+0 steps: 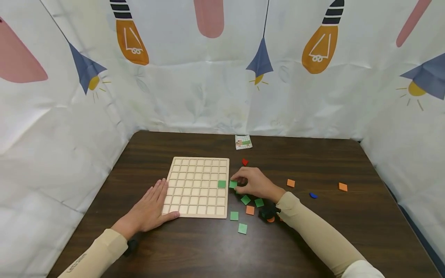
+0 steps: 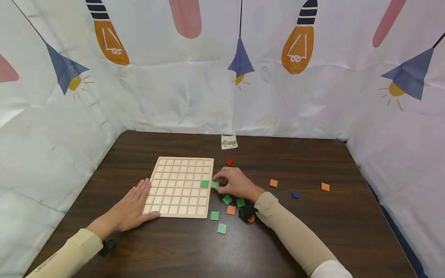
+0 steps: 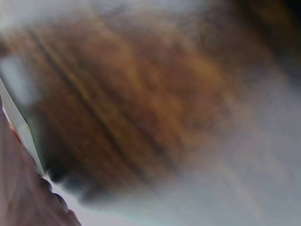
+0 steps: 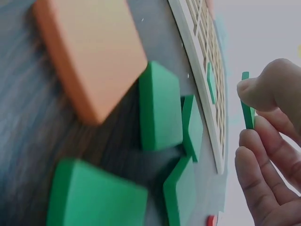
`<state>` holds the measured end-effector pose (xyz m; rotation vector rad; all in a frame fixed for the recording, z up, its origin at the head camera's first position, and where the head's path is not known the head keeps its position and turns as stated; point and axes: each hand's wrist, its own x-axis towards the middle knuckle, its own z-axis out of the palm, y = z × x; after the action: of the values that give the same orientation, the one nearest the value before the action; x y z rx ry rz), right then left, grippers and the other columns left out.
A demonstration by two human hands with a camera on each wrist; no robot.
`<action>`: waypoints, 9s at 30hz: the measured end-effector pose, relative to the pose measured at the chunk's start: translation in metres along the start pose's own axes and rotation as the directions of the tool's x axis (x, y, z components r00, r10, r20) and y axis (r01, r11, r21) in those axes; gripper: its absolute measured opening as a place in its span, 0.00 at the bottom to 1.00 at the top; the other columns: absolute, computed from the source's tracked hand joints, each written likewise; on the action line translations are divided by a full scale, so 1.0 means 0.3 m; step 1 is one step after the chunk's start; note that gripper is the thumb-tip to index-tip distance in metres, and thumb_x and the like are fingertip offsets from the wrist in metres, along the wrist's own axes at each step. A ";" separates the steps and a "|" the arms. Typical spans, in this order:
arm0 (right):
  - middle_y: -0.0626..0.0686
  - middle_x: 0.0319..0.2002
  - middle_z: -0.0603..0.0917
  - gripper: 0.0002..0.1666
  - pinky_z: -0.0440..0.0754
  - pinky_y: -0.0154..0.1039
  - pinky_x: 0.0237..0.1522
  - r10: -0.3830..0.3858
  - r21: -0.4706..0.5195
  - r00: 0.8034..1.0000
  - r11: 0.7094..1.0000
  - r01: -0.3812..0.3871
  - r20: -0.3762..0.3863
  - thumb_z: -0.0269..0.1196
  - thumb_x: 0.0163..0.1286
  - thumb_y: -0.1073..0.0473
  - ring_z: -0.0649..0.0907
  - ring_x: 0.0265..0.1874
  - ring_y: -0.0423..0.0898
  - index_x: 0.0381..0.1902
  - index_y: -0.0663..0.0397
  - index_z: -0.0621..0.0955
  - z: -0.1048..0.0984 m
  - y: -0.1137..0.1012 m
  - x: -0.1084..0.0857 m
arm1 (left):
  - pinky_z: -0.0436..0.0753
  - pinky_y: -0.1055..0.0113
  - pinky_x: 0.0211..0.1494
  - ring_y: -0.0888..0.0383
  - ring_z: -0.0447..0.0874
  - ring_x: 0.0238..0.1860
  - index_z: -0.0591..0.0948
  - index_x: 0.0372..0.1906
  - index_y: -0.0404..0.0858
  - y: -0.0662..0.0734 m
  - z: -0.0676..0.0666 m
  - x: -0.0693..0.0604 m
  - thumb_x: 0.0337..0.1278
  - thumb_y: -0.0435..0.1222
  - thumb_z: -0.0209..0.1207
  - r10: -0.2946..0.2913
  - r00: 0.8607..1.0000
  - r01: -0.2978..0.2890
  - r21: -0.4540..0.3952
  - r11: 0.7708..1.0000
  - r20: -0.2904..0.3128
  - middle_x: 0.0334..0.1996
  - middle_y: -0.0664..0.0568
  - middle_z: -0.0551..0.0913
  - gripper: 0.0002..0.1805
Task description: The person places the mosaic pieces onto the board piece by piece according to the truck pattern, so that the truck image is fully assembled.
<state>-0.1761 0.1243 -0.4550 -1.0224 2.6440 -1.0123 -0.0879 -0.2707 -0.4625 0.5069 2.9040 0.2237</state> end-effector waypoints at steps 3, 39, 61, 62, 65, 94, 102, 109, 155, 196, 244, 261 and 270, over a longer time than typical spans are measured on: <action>0.45 0.43 0.85 0.16 0.85 0.31 0.43 -0.014 -0.006 1.000 1.000 0.014 0.000 0.71 0.67 0.59 0.84 0.39 0.40 0.52 0.47 0.88 0.006 -0.011 0.013 | 0.56 0.35 0.82 0.33 0.47 0.84 0.48 0.82 0.26 0.002 -0.001 0.004 0.64 0.72 0.51 0.005 1.000 -0.005 0.000 1.000 -0.011 0.83 0.31 0.47 0.63; 0.51 0.47 0.88 0.16 0.84 0.30 0.45 -0.027 -0.010 0.989 1.000 0.029 0.142 0.72 0.66 0.59 0.85 0.40 0.41 0.52 0.53 0.88 0.088 -0.081 0.080 | 0.57 0.36 0.83 0.34 0.47 0.84 0.49 0.82 0.26 0.000 0.006 -0.006 0.65 0.72 0.51 0.012 1.000 -0.012 0.016 1.000 -0.012 0.83 0.31 0.48 0.63; 0.50 0.48 0.88 0.17 0.85 0.31 0.46 -0.046 -0.012 0.988 0.999 0.049 0.149 0.73 0.66 0.58 0.85 0.42 0.42 0.53 0.53 0.88 0.077 -0.075 0.076 | 0.59 0.36 0.82 0.33 0.49 0.84 0.50 0.81 0.25 0.002 -0.001 -0.001 0.64 0.72 0.52 0.020 1.000 -0.020 0.018 1.000 -0.023 0.83 0.31 0.50 0.63; 0.50 0.48 0.88 0.17 0.85 0.31 0.47 -0.047 -0.017 0.988 0.999 0.050 0.146 0.73 0.66 0.58 0.85 0.42 0.42 0.53 0.52 0.88 0.075 -0.073 0.072 | 0.59 0.35 0.82 0.33 0.49 0.84 0.50 0.81 0.25 0.003 0.000 -0.002 0.64 0.72 0.52 0.024 0.999 -0.023 0.016 1.000 -0.029 0.83 0.31 0.50 0.63; 0.49 0.46 0.88 0.17 0.84 0.31 0.46 -0.048 -0.032 0.990 0.998 0.053 0.135 0.72 0.67 0.58 0.84 0.42 0.41 0.53 0.52 0.88 0.066 -0.063 0.061 | 0.60 0.35 0.81 0.33 0.50 0.83 0.51 0.81 0.25 0.003 0.007 -0.005 0.63 0.71 0.54 0.030 0.999 -0.030 0.001 1.000 -0.041 0.83 0.30 0.51 0.63; 0.48 0.46 0.88 0.21 0.86 0.35 0.48 0.133 -0.039 0.990 0.991 -0.131 0.040 0.75 0.64 0.54 0.86 0.44 0.43 0.55 0.51 0.88 -0.049 0.042 -0.077 | 0.57 0.34 0.82 0.32 0.47 0.84 0.49 0.81 0.24 -0.002 -0.001 0.001 0.64 0.72 0.51 0.005 1.000 -0.005 0.004 1.000 0.007 0.83 0.29 0.48 0.63; 0.47 0.42 0.88 0.19 0.86 0.33 0.43 0.141 -0.051 0.989 0.989 -0.139 0.039 0.76 0.64 0.52 0.85 0.39 0.39 0.52 0.50 0.88 -0.059 0.068 -0.114 | 0.55 0.34 0.82 0.32 0.46 0.84 0.48 0.82 0.25 -0.005 -0.004 0.003 0.65 0.71 0.52 0.010 1.000 -0.010 -0.002 1.000 0.012 0.83 0.31 0.46 0.63; 0.47 0.41 0.89 0.18 0.85 0.32 0.43 0.126 -0.059 0.992 0.990 -0.124 0.029 0.75 0.64 0.53 0.86 0.39 0.39 0.51 0.51 0.89 -0.051 0.084 -0.133 | 0.56 0.33 0.82 0.32 0.46 0.84 0.48 0.81 0.25 -0.004 -0.001 0.006 0.64 0.71 0.52 0.015 1.000 -0.015 -0.008 1.000 0.005 0.83 0.30 0.46 0.63; 0.48 0.43 0.87 0.16 0.86 0.33 0.43 0.098 -0.109 0.995 0.989 -0.096 0.010 0.72 0.66 0.59 0.85 0.40 0.41 0.52 0.51 0.88 -0.061 0.065 -0.126 | 0.55 0.34 0.82 0.33 0.46 0.84 0.48 0.82 0.25 -0.014 0.009 0.002 0.65 0.72 0.51 0.010 1.000 -0.010 -0.013 1.000 0.001 0.83 0.31 0.46 0.63; 0.49 0.46 0.87 0.19 0.86 0.35 0.47 0.023 -0.017 0.997 1.000 -0.024 -0.071 0.71 0.68 0.59 0.85 0.43 0.43 0.56 0.51 0.87 -0.036 -0.025 0.023 | 0.55 0.34 0.82 0.32 0.46 0.84 0.49 0.82 0.25 -0.010 0.006 -0.006 0.64 0.71 0.53 0.010 1.000 -0.010 -0.020 1.000 -0.001 0.84 0.31 0.46 0.63; 0.50 0.49 0.89 0.20 0.86 0.35 0.50 -0.002 -0.047 0.996 0.999 0.006 0.091 0.70 0.69 0.56 0.86 0.46 0.43 0.58 0.52 0.87 0.113 -0.081 0.192 | 0.59 0.39 0.83 0.36 0.50 0.84 0.52 0.81 0.26 -0.003 0.010 -0.009 0.66 0.71 0.51 0.039 0.998 -0.035 0.070 0.997 -0.054 0.83 0.33 0.50 0.60; 0.49 0.49 0.89 0.19 0.85 0.35 0.49 0.002 -0.039 0.991 0.999 0.003 0.134 0.71 0.68 0.57 0.85 0.45 0.42 0.56 0.51 0.87 0.107 -0.090 0.209 | 0.58 0.39 0.83 0.36 0.49 0.84 0.51 0.81 0.26 0.003 -0.001 -0.010 0.66 0.71 0.51 0.030 0.999 -0.028 0.057 0.998 -0.038 0.83 0.33 0.49 0.61; 0.49 0.49 0.89 0.20 0.85 0.35 0.48 -0.011 -0.038 0.992 0.999 0.016 0.128 0.72 0.67 0.55 0.86 0.45 0.43 0.57 0.51 0.87 0.102 -0.087 0.203 | 0.60 0.38 0.82 0.35 0.51 0.84 0.52 0.81 0.25 0.004 0.004 -0.012 0.65 0.71 0.52 0.040 0.998 -0.037 0.060 0.998 -0.056 0.83 0.32 0.51 0.61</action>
<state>-0.1977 0.0546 -0.4551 -1.0766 2.5662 -0.8703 -0.0840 -0.2707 -0.4630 0.5753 2.9657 0.1609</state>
